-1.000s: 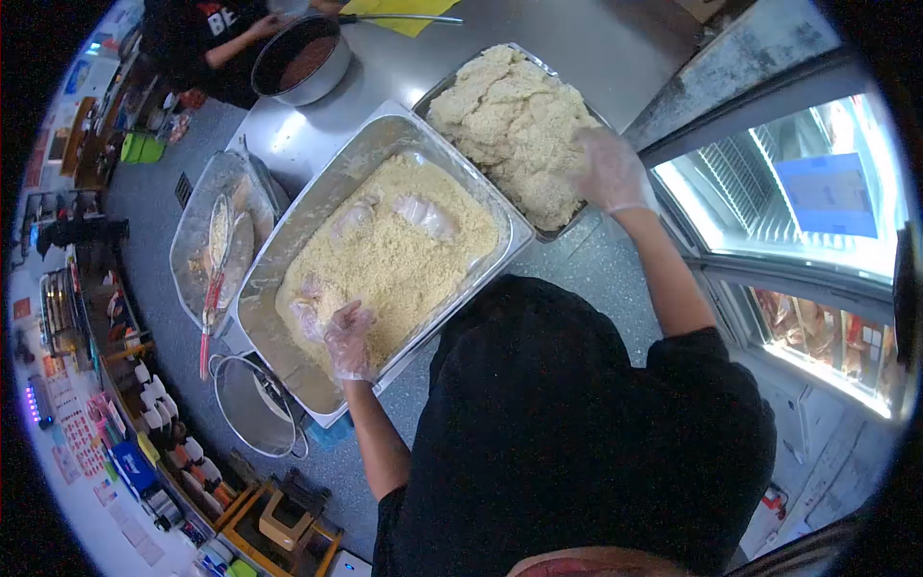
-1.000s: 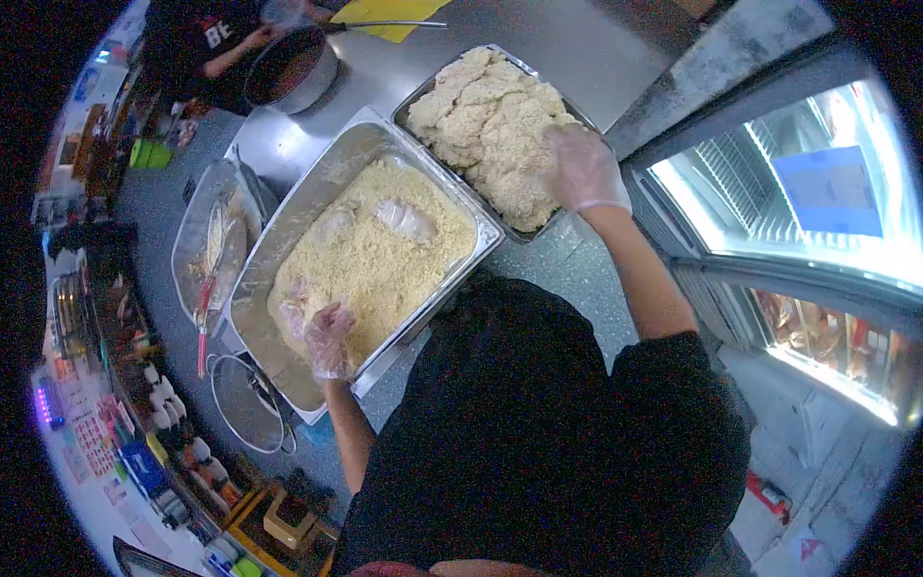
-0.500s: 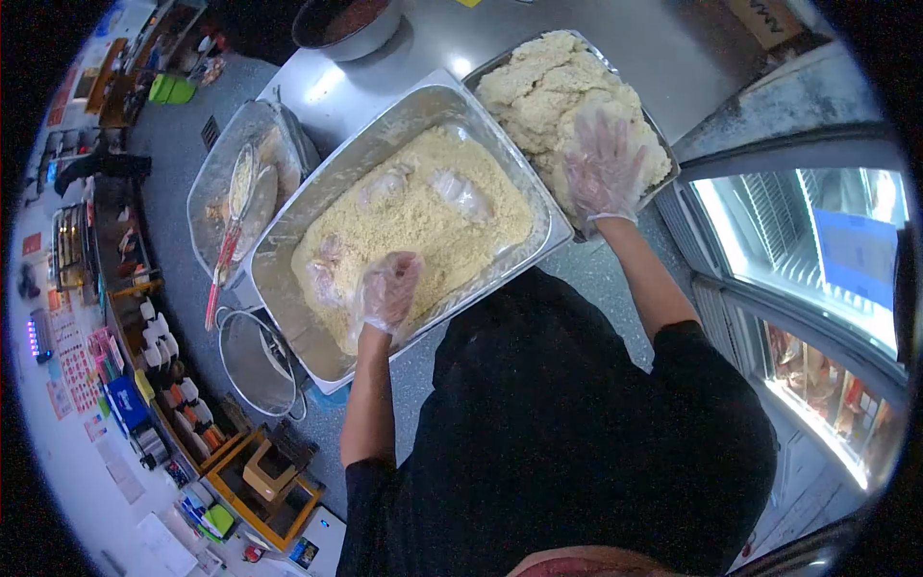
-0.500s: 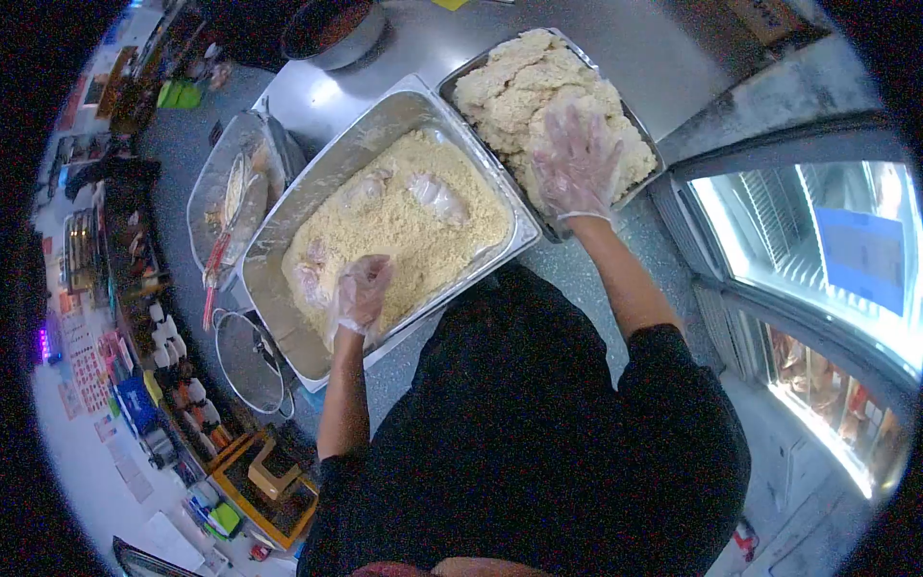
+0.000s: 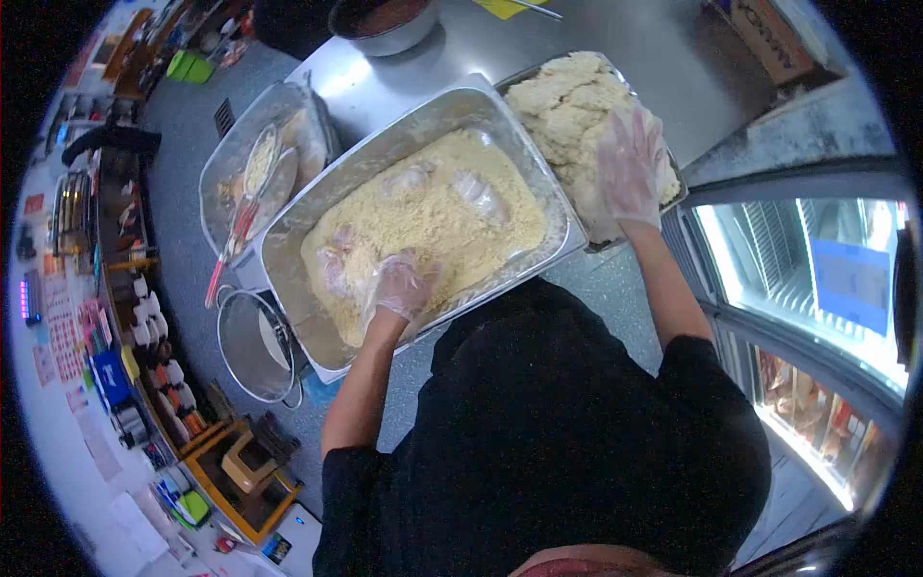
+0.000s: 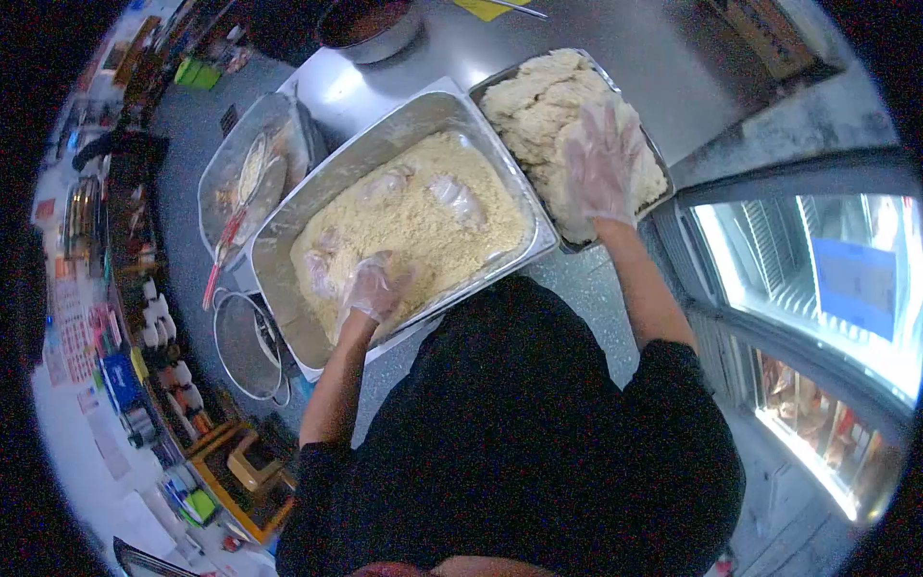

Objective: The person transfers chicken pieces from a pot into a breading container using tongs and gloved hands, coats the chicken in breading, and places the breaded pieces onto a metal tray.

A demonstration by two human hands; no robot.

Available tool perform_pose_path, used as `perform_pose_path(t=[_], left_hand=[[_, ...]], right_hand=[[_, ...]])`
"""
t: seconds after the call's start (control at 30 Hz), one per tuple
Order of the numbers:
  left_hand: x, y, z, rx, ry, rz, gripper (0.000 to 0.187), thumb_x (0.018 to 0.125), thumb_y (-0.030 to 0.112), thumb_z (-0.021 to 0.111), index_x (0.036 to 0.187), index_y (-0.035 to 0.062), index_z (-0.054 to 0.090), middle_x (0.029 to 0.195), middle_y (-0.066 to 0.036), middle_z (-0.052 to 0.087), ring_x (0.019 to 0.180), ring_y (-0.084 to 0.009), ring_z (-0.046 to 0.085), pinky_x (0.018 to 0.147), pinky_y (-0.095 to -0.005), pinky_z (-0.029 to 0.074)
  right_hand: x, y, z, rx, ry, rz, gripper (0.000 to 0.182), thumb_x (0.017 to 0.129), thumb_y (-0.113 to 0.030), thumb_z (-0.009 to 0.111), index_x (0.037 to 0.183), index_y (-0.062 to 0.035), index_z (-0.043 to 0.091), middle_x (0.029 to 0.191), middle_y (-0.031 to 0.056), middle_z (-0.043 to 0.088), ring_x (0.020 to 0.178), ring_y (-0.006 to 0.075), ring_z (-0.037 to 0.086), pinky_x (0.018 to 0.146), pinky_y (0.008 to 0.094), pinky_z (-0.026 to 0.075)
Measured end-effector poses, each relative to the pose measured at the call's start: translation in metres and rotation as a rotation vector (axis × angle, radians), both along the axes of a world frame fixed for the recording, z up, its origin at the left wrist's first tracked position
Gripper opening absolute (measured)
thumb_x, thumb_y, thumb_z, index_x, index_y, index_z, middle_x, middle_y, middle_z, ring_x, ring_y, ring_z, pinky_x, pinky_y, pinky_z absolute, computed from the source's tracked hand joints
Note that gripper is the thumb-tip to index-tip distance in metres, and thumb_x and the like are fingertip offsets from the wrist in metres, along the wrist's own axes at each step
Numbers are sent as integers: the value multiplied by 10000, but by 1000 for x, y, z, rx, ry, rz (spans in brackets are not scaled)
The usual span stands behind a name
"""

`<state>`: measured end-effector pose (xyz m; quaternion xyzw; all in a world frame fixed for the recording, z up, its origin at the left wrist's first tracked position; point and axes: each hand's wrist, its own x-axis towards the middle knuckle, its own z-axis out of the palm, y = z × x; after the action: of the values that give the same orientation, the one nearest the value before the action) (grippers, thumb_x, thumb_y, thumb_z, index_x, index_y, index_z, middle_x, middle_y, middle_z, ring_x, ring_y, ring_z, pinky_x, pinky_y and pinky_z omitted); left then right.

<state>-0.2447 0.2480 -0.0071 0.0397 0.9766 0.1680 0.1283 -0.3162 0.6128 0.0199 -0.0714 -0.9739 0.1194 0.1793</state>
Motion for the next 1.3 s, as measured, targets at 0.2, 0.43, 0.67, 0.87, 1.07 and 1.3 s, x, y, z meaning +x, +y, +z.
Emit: perform_pose_path(t=[0.2,0.43,0.67,0.87,1.07,1.3], left_hand=[[0,8,7,-46,-356,-3,782,839,547,490,1236,-124,423,1189,-321,515,1142,-432,485,973,-434,380],[11,-6,40,-15,-645,-215,569,835,495,524,1116,3,583,1147,-260,563,1077,-390,535,961,-423,399],[73,-82,78,-23,-113,148,287,823,258,587,1001,39,639,981,-201,639,929,-340,610,826,-417,470],[106,-129,42,116,218,480,207,808,160,588,963,37,649,935,-184,647,891,-325,619,784,-405,482],[100,-117,25,95,530,589,139,804,112,589,915,41,634,825,-178,652,770,-344,636,701,-402,500],[108,-116,27,165,666,704,78,780,24,556,844,46,595,756,-172,605,724,-355,587,653,-428,457]], right_hand=[[23,-120,22,-511,-325,835,336,857,-263,506,1086,-26,573,1086,156,604,1053,306,539,956,371,399],[1,-229,-74,44,-447,1070,392,779,-263,555,1079,-13,597,1085,214,592,1017,341,560,912,423,422],[3,-220,-75,-129,-962,1118,366,823,-313,509,1010,-15,610,1006,240,612,935,381,598,827,454,462],[-2,-247,-77,-882,-1717,468,525,888,-403,430,1273,-48,459,1203,191,549,1024,296,575,850,397,440],[12,-273,-111,-189,-777,1521,492,937,-356,383,1320,-50,428,1257,173,534,995,296,602,863,384,471],[29,-299,-54,-1889,-1583,859,370,919,-172,449,1248,-5,475,1212,145,556,1074,280,566,945,396,450]])
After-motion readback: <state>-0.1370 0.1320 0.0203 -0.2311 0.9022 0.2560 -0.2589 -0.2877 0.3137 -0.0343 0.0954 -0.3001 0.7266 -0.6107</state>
